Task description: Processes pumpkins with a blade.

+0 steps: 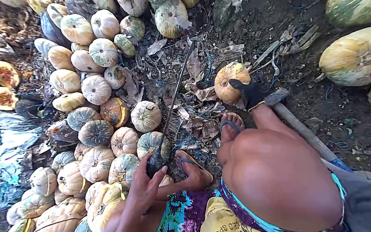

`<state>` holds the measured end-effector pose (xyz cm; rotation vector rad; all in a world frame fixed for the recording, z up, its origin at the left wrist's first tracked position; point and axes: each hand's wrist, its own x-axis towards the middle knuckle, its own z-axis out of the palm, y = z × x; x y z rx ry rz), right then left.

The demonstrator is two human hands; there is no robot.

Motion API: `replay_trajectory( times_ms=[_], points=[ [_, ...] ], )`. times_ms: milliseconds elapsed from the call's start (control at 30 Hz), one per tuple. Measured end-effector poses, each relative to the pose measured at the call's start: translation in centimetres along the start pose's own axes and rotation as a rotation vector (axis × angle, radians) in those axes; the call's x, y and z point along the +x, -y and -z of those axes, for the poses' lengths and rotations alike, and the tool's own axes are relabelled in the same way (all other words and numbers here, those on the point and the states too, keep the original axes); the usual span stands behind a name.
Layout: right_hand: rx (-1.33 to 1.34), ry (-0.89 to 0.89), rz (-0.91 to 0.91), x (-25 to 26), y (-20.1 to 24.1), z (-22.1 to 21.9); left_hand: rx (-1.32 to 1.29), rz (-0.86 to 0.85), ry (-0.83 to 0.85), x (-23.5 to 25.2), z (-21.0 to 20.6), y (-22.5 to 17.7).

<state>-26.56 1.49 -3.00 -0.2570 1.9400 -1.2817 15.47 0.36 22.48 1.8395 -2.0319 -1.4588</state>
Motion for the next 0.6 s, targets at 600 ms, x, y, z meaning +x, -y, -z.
replay_trajectory(
  times_ms=[600],
  points=[
    [-0.439, 0.088, 0.546, -9.3, 11.6, -1.2, 0.277, -0.141, -0.125, 1.8, -1.0, 2.3]
  ],
)
